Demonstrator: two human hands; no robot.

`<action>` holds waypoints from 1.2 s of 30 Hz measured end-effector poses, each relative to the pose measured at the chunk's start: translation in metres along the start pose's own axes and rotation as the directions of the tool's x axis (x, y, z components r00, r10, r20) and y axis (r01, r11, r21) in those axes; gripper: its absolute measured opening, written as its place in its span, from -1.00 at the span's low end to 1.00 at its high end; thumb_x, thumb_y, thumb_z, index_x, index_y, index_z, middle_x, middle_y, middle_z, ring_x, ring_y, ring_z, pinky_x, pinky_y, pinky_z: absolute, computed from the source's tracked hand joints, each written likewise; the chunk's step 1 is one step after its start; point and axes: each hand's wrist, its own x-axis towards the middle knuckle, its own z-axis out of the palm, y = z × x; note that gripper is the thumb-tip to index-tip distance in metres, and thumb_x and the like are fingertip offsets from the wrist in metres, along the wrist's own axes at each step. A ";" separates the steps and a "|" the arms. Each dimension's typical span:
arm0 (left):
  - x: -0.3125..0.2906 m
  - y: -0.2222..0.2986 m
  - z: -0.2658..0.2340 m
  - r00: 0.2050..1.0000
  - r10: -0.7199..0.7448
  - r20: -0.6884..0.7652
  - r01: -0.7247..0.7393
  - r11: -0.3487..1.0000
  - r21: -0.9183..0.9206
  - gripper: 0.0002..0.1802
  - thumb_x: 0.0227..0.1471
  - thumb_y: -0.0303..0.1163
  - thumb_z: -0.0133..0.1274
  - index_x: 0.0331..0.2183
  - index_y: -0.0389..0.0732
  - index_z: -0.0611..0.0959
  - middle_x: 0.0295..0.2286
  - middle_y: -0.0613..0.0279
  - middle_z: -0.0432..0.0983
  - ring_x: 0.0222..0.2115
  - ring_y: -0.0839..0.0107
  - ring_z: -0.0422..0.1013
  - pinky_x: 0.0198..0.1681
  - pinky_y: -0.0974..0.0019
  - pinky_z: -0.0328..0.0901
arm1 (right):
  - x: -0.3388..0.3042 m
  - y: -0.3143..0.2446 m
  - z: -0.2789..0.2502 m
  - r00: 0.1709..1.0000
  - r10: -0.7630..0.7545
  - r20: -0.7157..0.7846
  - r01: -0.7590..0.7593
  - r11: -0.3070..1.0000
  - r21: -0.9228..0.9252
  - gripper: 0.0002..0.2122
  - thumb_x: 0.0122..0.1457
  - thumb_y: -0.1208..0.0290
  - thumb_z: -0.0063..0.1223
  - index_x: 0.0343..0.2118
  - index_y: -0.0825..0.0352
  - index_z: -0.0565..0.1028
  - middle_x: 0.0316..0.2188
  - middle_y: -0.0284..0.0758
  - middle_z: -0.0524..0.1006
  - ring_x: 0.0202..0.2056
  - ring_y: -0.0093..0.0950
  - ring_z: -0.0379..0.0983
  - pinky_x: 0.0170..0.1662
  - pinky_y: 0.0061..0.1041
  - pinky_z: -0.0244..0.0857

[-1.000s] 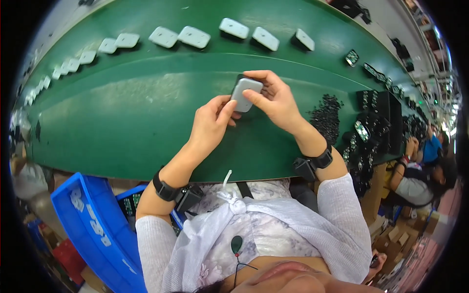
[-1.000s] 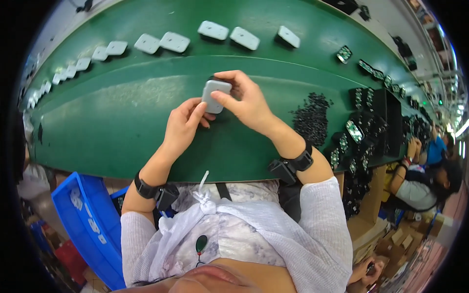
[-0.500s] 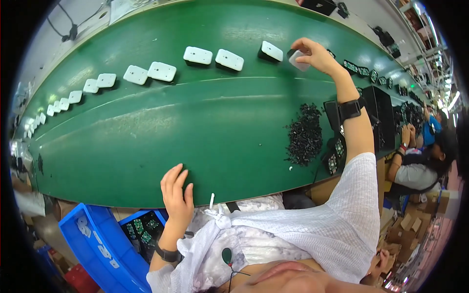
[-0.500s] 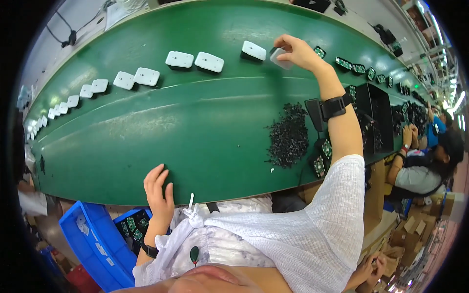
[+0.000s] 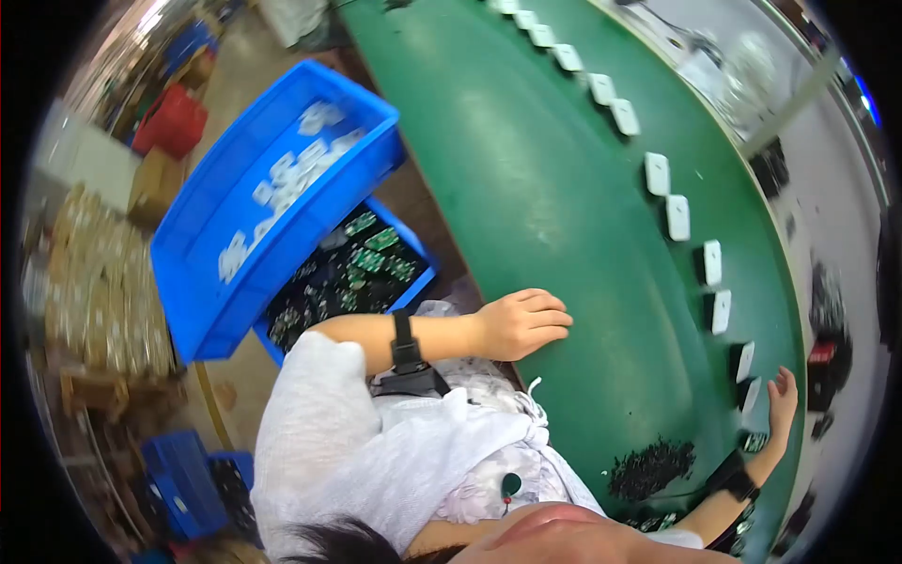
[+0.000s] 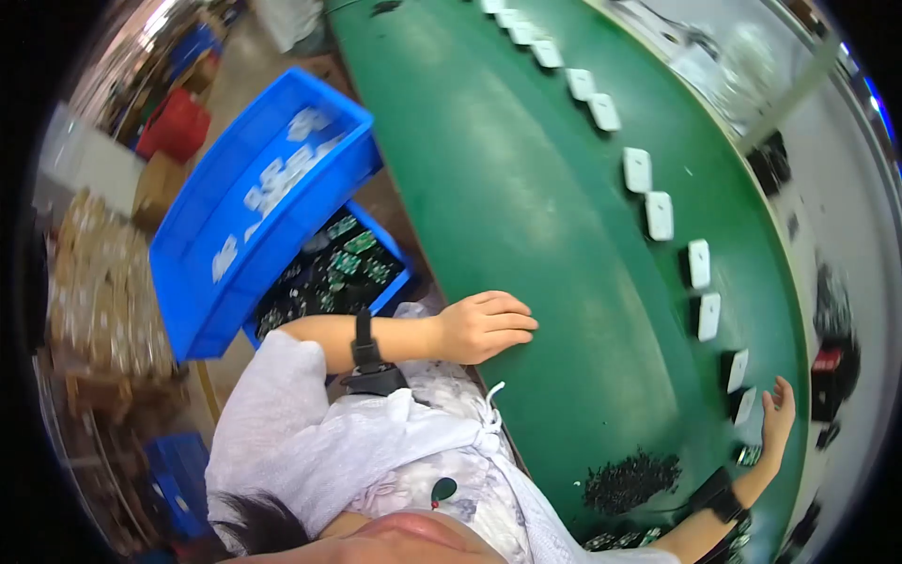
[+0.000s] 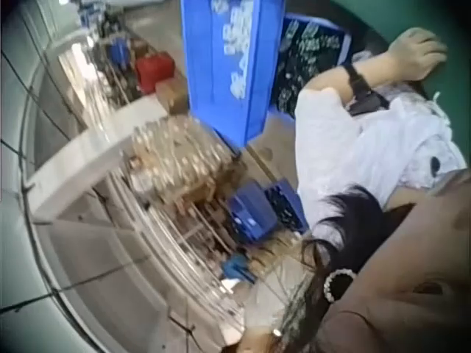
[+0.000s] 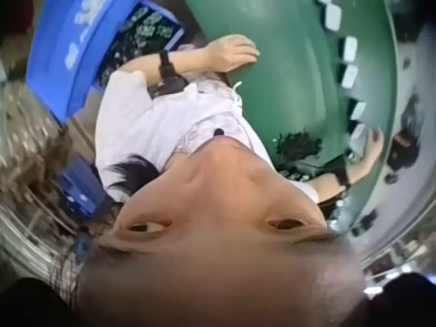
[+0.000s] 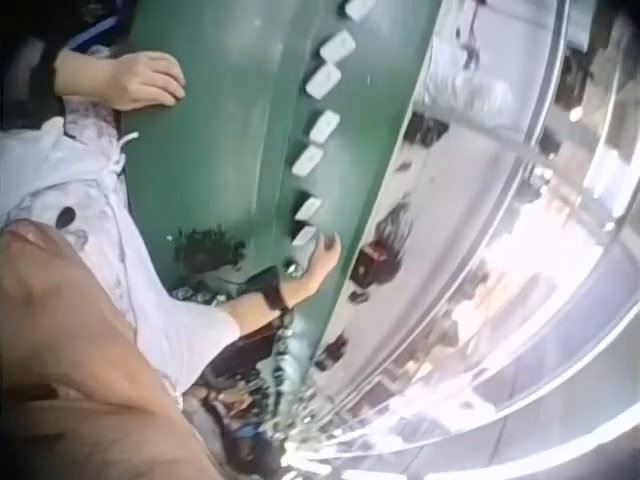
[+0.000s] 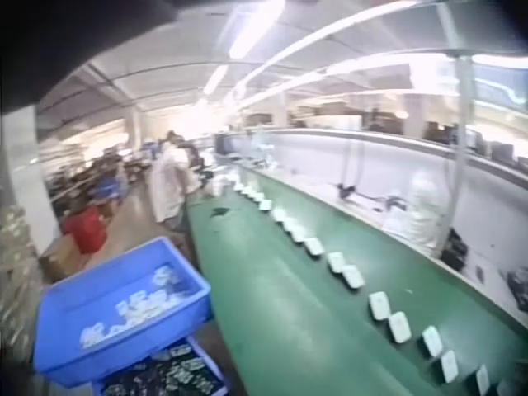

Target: The person picks up a white plastic cover and a black electronic housing, fits them together by hand, and places the assembled unit onto the conveyor belt, occasionally reaching into blue bins for more components.

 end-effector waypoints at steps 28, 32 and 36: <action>-0.309 -0.203 -0.363 -0.198 -0.977 -0.079 0.863 -0.212 0.458 0.02 -0.03 0.39 -0.11 -0.06 -0.53 0.49 -0.06 -0.27 0.42 0.01 -0.06 0.35 0.03 0.08 0.28 | -0.064 -0.387 0.229 0.707 -0.698 0.115 0.630 0.696 0.344 -0.81 0.09 0.75 -0.07 -0.28 0.38 0.52 -0.43 -0.32 0.38 -0.45 -0.53 0.29 -0.41 -0.60 0.18; -0.311 -0.217 -0.355 -0.210 -0.977 -0.029 0.834 -0.195 0.516 0.07 -0.09 0.43 -0.07 -0.07 -0.55 0.49 -0.08 -0.30 0.42 -0.02 -0.09 0.37 -0.01 0.05 0.30 | -0.063 -0.385 0.237 0.760 -0.646 0.075 0.591 0.733 0.337 -0.88 0.14 0.69 -0.05 -0.33 0.37 0.51 -0.44 -0.38 0.33 -0.50 -0.60 0.19 -0.48 -0.63 0.03; -0.299 -0.210 -0.349 -0.231 -0.969 0.081 0.933 -0.197 0.302 0.10 -0.18 0.44 0.02 -0.09 -0.56 0.52 -0.13 -0.25 0.46 -0.09 0.02 0.42 -0.11 0.07 0.32 | -0.064 -0.382 0.246 0.765 -0.643 0.025 0.607 0.735 0.302 -0.91 0.17 0.65 -0.06 -0.34 0.38 0.50 -0.45 -0.39 0.30 -0.52 -0.62 0.13 -0.50 -0.65 -0.03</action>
